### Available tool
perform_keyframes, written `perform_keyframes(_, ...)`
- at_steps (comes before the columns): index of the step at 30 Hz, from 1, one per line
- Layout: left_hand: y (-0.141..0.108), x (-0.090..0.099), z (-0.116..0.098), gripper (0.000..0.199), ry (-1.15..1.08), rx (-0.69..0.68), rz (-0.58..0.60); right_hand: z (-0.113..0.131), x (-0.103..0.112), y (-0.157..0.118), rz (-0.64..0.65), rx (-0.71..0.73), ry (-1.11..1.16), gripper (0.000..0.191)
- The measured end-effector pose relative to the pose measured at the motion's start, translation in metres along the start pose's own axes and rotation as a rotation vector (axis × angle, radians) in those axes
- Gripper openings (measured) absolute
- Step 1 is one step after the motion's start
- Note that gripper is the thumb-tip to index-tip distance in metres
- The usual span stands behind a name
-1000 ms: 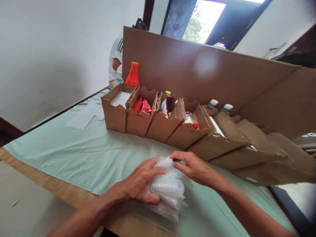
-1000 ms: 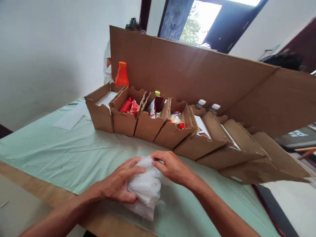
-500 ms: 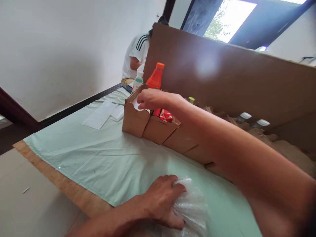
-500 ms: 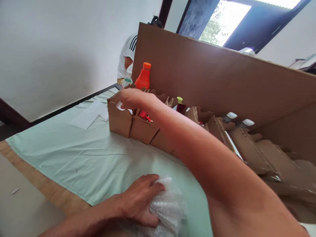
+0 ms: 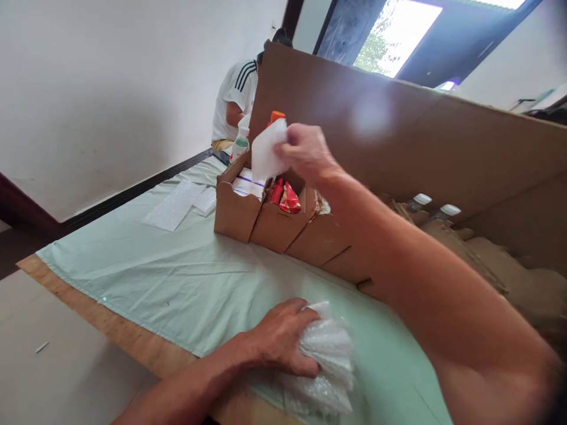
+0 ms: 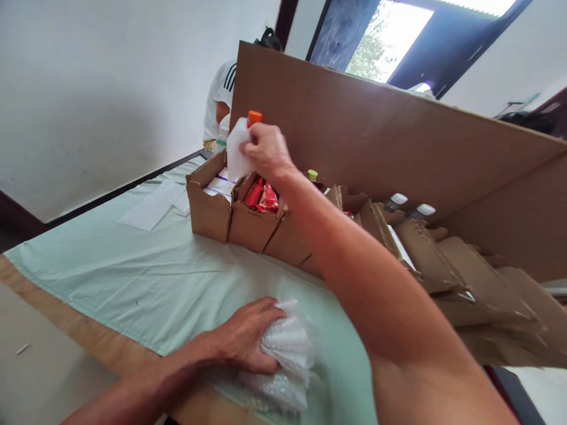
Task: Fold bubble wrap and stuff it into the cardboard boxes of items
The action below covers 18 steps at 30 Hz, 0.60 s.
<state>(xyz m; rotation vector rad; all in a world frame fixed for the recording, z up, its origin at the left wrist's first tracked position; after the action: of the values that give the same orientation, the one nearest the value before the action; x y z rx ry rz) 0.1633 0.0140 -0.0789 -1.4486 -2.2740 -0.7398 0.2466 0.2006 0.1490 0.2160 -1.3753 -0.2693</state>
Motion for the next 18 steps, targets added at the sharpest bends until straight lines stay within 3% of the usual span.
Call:
perform_keyframes(2, -0.001, 0.002, 0.001, 0.070, -0.043, 0.007, -0.021, -0.032, 0.031, -0.037, -0.155, -0.044, 0.288, 0.026)
perform_keyframes(5, 0.001, 0.003, -0.002, 0.066, -0.109, 0.021, -0.055, -0.083, 0.059, -0.122, -0.275, -0.105, 0.728, 0.016)
perform_keyframes(8, 0.000, 0.009, -0.010, 0.062, -0.181, 0.102, -0.082, -0.125, 0.058, -0.217, -0.275, -0.356, 0.787, 0.020)
perform_keyframes(10, -0.010, 0.019, -0.019, 0.061, -0.254, 0.176, -0.114, -0.146, 0.048, -0.271, -0.316, -0.558, 0.845, 0.012)
perform_keyframes(14, -0.069, 0.063, -0.033, 0.065, -0.301, 0.329, -0.336, -0.180, 0.024, -0.339, -0.447, -0.895, 0.814, 0.004)
perform_keyframes(16, -0.109, 0.099, -0.035, 0.062, -0.109, 0.456, -0.512, -0.197, 0.011, -0.357, -0.415, -0.931, 0.706, 0.005)
perform_keyframes(18, -0.142, 0.139, -0.032, 0.059, 0.206, 0.568, -0.617, -0.215, -0.005, -0.372, -0.316, -0.905, 0.566, 0.021)
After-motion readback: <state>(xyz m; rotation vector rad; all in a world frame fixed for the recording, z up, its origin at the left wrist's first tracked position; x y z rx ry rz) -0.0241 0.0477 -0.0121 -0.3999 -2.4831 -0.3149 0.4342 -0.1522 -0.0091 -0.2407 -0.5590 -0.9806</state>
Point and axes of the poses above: each hand's wrist, its own y-axis towards the middle knuckle, its own x-axis out of the back of the hand, z = x × y, the point moved 2 cm from there along y, towards the middle knuckle, and after that the axes turned 8 degrees about -x, right-handed, at the moved point
